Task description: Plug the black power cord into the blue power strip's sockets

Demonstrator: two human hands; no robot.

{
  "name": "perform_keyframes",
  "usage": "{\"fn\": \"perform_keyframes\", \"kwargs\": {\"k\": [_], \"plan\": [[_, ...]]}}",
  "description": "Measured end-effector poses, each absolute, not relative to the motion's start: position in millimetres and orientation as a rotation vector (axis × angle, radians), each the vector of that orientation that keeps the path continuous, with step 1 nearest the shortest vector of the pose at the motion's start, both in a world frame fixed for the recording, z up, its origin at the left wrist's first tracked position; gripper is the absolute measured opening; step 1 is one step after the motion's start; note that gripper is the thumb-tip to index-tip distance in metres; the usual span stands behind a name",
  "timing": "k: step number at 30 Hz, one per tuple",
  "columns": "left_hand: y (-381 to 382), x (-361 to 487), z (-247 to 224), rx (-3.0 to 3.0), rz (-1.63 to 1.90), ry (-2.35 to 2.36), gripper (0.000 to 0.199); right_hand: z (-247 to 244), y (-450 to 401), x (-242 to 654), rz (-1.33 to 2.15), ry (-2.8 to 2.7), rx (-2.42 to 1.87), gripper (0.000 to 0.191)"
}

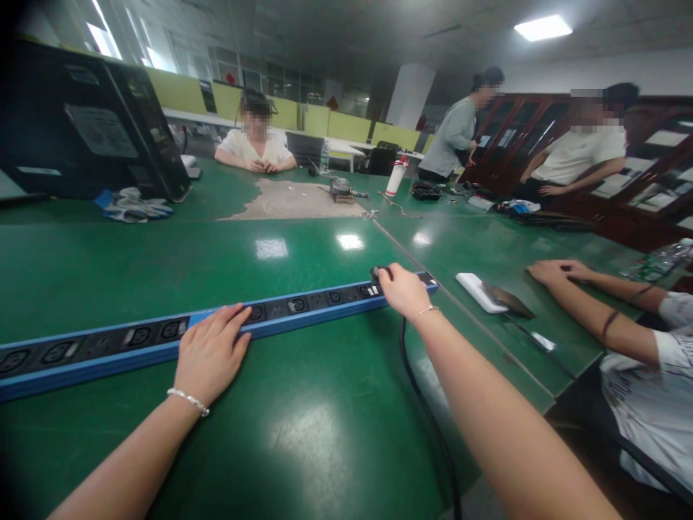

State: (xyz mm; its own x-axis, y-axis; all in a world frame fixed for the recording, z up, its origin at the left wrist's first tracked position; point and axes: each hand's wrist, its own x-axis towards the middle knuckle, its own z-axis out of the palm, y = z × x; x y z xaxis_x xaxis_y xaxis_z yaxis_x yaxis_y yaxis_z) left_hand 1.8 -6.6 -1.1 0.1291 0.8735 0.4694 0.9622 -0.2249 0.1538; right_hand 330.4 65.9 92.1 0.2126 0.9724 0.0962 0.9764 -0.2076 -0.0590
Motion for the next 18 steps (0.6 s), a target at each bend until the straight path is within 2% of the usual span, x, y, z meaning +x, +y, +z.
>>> {"fn": "perform_keyframes", "kwargs": {"k": [3, 7, 18], "plan": [[-7, 2, -2, -2.211, -0.735, -1.834, 0.040, 82, 59, 306, 0.036, -2.080, -2.263, 0.037], [-7, 2, -3, -2.222, -0.742, -1.837, 0.040, 67, 58, 289, 0.085, -2.033, -2.295, 0.036], [-8, 6, 0, -2.220, -0.770, -1.903, 0.041, 66, 69, 279, 0.012, -2.120, -2.448, 0.038]]}}
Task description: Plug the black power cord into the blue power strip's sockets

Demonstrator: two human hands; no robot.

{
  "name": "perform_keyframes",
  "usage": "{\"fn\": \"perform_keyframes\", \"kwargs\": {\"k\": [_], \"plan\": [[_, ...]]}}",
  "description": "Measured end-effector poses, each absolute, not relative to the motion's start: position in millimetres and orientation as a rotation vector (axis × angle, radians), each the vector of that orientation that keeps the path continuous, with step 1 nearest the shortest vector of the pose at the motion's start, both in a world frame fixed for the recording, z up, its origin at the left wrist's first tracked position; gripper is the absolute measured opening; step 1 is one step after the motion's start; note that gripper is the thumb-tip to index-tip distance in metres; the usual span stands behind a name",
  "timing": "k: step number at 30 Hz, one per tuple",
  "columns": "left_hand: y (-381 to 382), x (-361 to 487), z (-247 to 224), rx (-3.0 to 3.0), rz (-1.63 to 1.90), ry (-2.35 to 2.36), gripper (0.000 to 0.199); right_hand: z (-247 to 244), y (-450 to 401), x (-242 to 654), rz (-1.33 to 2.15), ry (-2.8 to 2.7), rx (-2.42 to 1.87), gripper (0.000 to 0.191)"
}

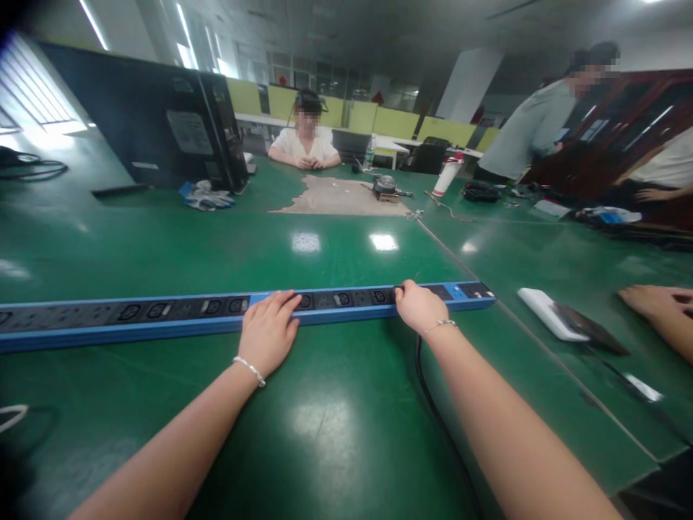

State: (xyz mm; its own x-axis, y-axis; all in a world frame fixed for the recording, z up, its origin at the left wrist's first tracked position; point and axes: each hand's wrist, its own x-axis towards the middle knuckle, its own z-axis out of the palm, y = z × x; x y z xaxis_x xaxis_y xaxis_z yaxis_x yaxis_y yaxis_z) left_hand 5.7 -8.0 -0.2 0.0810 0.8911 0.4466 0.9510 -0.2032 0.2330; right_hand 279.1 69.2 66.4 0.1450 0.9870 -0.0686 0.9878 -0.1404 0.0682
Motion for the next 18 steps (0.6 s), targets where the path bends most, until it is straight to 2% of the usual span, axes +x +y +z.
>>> {"fn": "perform_keyframes", "kwargs": {"k": [6, 18], "plan": [[-7, 7, -4, -2.222, -0.818, -1.901, 0.040, 61, 63, 272, 0.041, 1.958, 2.286, 0.042], [-6, 9, -10, -2.216, -0.795, -1.878, 0.040, 54, 78, 279, -0.087, 1.949, 2.315, 0.042]]}}
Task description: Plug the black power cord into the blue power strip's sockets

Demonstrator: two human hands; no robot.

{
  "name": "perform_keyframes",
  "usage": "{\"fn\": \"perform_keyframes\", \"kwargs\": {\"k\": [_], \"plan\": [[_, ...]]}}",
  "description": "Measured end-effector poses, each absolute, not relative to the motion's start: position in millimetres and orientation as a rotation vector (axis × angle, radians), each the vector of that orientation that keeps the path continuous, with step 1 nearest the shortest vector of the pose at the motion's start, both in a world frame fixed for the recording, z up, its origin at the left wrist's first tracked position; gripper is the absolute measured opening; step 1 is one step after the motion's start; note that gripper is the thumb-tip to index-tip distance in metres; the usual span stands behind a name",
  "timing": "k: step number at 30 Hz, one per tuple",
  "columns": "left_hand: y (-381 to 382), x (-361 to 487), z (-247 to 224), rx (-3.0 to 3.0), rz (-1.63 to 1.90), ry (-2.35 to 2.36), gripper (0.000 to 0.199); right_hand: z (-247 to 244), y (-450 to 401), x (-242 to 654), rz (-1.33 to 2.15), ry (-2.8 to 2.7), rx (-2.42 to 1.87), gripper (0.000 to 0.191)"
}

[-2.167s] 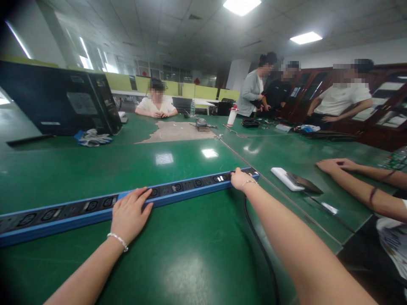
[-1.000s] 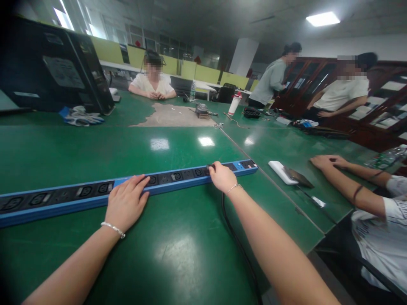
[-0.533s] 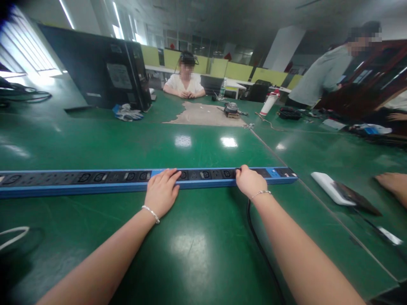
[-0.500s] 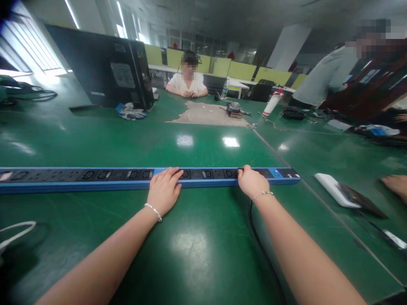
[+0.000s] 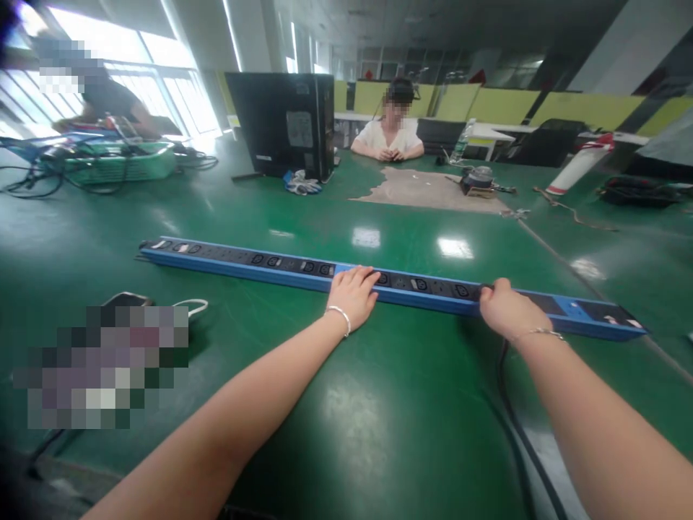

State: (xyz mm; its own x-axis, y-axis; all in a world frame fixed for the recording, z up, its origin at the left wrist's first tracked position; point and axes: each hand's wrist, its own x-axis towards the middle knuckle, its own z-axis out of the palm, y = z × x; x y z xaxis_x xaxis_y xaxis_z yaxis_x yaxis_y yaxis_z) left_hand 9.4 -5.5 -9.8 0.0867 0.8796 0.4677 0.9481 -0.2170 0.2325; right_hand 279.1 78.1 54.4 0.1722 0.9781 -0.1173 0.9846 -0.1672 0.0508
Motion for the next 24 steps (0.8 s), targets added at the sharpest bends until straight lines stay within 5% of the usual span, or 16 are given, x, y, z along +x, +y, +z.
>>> {"fn": "perform_keyframes", "kwargs": {"k": [24], "plan": [[-3, 7, -7, -2.180, -0.825, -1.889, 0.038, 73, 72, 272, -0.059, 2.023, 2.204, 0.040]]}}
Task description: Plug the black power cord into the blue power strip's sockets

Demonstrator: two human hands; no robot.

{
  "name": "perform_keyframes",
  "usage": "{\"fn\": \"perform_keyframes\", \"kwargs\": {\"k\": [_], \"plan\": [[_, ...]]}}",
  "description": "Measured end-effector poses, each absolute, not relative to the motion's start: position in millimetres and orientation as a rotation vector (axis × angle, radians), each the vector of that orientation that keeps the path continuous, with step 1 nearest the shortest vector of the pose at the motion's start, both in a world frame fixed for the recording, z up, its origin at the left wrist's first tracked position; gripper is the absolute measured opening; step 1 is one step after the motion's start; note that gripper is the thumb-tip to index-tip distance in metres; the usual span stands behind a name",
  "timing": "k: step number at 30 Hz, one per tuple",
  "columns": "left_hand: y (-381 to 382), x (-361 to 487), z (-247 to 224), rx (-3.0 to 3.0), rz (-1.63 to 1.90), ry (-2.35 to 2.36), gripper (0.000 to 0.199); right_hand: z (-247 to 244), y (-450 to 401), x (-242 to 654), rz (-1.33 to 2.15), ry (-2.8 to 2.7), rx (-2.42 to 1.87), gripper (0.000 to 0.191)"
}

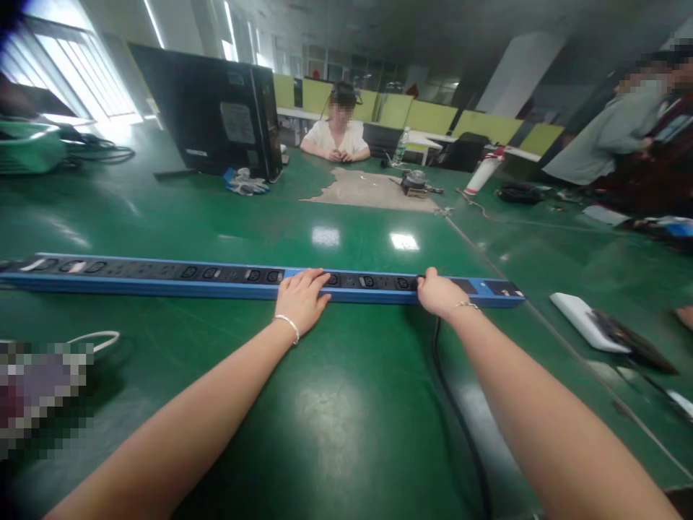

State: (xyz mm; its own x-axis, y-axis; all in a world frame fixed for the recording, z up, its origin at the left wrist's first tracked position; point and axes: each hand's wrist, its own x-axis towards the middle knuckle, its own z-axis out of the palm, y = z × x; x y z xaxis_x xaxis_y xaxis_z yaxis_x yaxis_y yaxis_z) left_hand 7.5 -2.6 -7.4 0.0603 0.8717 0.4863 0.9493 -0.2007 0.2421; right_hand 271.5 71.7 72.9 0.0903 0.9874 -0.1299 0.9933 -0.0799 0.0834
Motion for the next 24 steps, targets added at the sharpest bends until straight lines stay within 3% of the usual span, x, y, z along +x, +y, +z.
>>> {"fn": "perform_keyframes", "kwargs": {"k": [4, 7, 15, 24], "plan": [[-3, 6, -7, -2.183, -0.838, -1.876, 0.037, 107, 64, 268, 0.104, 2.108, 2.442, 0.043], [-3, 6, -6, -2.181, -0.864, -1.875, 0.037, 123, 60, 258, 0.075, 2.264, 2.388, 0.038], [-2, 7, -4, -2.184, -0.893, -1.906, 0.041, 81, 55, 199, -0.280, 2.518, 2.085, 0.030], [-2, 8, -4, -2.176, -0.923, -1.909, 0.041, 75, 49, 157, -0.187, 2.455, 2.049, 0.028]]}}
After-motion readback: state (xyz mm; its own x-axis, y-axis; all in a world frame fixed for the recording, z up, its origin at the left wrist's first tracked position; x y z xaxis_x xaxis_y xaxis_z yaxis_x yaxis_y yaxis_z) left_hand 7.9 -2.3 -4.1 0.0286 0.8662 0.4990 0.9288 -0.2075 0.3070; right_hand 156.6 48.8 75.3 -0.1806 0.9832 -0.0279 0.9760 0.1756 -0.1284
